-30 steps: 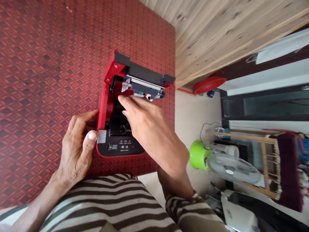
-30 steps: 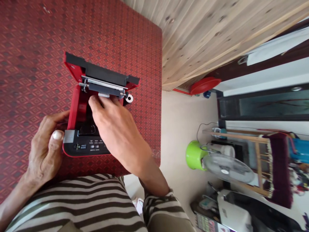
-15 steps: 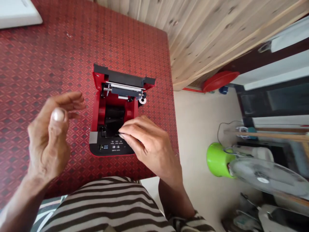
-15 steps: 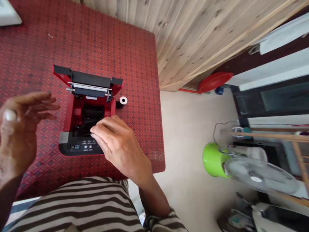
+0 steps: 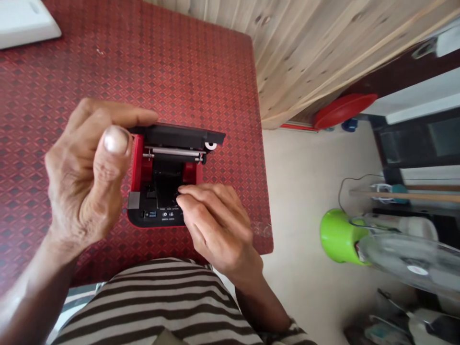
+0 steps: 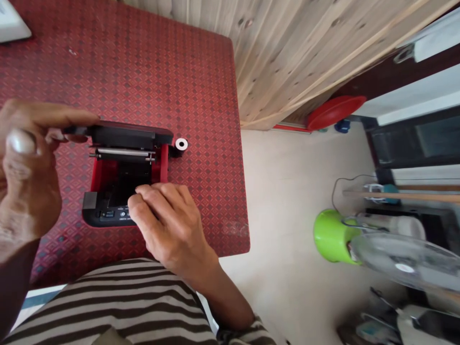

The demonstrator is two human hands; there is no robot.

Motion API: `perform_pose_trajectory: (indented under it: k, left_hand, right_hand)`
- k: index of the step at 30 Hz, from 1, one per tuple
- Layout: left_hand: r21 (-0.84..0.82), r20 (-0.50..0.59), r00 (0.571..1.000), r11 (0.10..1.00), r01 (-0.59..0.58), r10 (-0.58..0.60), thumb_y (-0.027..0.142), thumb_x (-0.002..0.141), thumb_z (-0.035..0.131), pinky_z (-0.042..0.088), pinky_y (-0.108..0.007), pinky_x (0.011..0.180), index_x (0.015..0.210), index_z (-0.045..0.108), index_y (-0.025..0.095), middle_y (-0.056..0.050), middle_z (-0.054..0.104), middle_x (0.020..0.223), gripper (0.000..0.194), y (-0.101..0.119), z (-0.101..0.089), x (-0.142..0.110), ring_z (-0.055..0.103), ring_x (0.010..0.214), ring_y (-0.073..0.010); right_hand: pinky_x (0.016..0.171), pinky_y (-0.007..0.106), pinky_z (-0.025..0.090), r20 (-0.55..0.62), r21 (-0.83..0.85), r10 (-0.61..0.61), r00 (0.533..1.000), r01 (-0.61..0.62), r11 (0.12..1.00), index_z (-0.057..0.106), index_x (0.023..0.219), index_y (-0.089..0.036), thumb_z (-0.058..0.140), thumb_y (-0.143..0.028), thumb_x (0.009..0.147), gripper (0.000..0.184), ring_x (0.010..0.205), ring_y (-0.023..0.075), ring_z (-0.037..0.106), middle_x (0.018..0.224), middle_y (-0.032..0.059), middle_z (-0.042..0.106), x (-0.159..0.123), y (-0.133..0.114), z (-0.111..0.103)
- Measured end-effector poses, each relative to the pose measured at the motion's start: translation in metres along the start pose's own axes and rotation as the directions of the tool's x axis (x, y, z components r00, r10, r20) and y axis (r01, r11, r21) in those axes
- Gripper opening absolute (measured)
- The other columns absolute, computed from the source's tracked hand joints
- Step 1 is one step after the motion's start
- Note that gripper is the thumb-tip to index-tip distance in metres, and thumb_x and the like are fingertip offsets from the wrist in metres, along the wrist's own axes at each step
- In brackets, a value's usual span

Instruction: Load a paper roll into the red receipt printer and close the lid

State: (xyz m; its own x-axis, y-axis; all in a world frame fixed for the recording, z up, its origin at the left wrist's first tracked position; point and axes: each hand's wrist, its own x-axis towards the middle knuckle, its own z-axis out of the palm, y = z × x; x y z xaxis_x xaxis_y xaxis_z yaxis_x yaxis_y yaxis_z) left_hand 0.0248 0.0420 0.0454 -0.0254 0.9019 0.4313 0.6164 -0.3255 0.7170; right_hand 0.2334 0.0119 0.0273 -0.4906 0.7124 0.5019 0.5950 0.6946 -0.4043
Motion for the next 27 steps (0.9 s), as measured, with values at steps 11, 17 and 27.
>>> perform_pose_trajectory:
  k: [11, 17, 27]
  left_hand:
    - [0.086, 0.121, 0.966, 0.967, -0.240, 0.229, 0.024, 0.103, 0.059, 0.055, -0.045, 0.106, 0.135, 0.071, 0.019, -0.014, 0.073, 0.125, 0.034, -0.016, 0.004, -0.053, 0.069, 0.124, -0.0290]
    - [0.132, 0.134, 0.964, 0.959, -0.249, 0.232, 0.018, 0.100, 0.060, 0.050, -0.055, 0.114, 0.142, 0.066, 0.026, -0.011, 0.073, 0.134, 0.043, -0.016, 0.004, -0.064, 0.068, 0.130, -0.0321]
    - [0.271, 0.225, 0.948, 0.920, -0.282, 0.224, 0.026, 0.100, 0.061, 0.040, -0.060, 0.120, 0.151, 0.058, 0.032, -0.009, 0.073, 0.138, 0.051, -0.014, 0.000, -0.067, 0.068, 0.134, -0.0350]
  right_hand:
    - [0.084, 0.040, 0.063, 0.029, -0.054, 0.021, 0.999, -0.020, 0.998, 0.073, 0.113, -0.008, 0.066, -0.003, 0.099, 0.017, 0.097, 0.0235, 0.071, 0.111, 0.0126, 0.081, -0.012, -0.011, 0.003]
    - [0.087, 0.039, 0.062, 0.011, -0.030, 0.014, 1.000, -0.013, 0.999, 0.072, 0.112, -0.010, 0.065, -0.003, 0.099, 0.016, 0.096, 0.0221, 0.069, 0.109, 0.0120, 0.081, -0.011, -0.008, 0.007]
    - [0.082, 0.036, 0.060, 0.006, -0.058, 0.065, 0.998, -0.065, 0.996, 0.068, 0.103, -0.017, 0.065, -0.012, 0.102, 0.006, 0.089, 0.0186, 0.065, 0.099, 0.0076, 0.078, -0.004, -0.009, 0.012]
